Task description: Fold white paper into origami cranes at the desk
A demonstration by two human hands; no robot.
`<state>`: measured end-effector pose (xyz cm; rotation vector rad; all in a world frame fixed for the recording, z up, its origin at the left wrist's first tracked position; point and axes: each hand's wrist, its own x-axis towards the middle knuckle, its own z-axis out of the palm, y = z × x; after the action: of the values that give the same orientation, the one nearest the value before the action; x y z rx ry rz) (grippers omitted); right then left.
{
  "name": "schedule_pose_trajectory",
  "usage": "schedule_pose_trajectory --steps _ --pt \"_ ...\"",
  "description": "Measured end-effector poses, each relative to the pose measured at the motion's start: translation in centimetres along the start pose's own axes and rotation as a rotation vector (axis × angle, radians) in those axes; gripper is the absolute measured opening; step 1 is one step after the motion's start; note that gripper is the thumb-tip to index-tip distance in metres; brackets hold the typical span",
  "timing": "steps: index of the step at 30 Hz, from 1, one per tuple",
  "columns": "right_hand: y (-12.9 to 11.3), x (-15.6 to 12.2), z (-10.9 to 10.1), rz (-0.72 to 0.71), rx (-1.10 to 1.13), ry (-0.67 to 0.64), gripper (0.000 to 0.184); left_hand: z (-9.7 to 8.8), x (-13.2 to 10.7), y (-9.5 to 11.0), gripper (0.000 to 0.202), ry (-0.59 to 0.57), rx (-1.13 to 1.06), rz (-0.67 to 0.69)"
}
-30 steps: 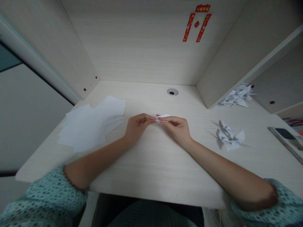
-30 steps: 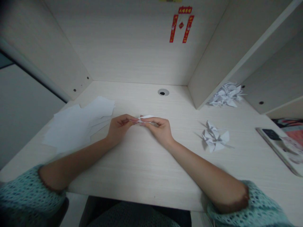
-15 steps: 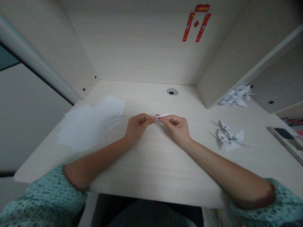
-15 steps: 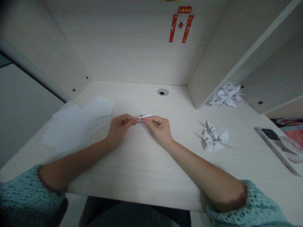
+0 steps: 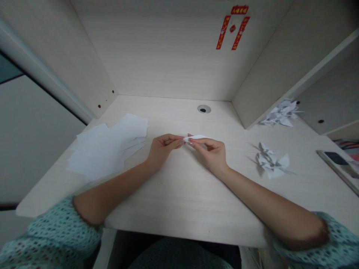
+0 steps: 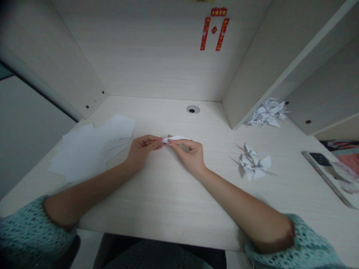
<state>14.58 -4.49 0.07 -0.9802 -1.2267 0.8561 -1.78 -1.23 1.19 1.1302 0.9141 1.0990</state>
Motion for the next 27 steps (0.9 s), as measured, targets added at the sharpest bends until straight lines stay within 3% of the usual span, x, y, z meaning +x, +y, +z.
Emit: schedule_pose_trajectory --steps 12,21,27 --pt "0.33 0.43 0.06 0.167 0.090 0.025 0.015 -0.24 -0.13 0.26 0.027 -0.006 0.197 0.078" --pt "0.32 0.32 -0.05 0.130 0.116 0.000 0.025 -0.36 -0.08 -0.08 0.024 0.008 0.221 0.094" --pt "0.32 0.34 -0.22 0.113 -0.070 -0.026 0.020 -0.22 -0.23 0.29 0.023 0.023 0.223 0.117"
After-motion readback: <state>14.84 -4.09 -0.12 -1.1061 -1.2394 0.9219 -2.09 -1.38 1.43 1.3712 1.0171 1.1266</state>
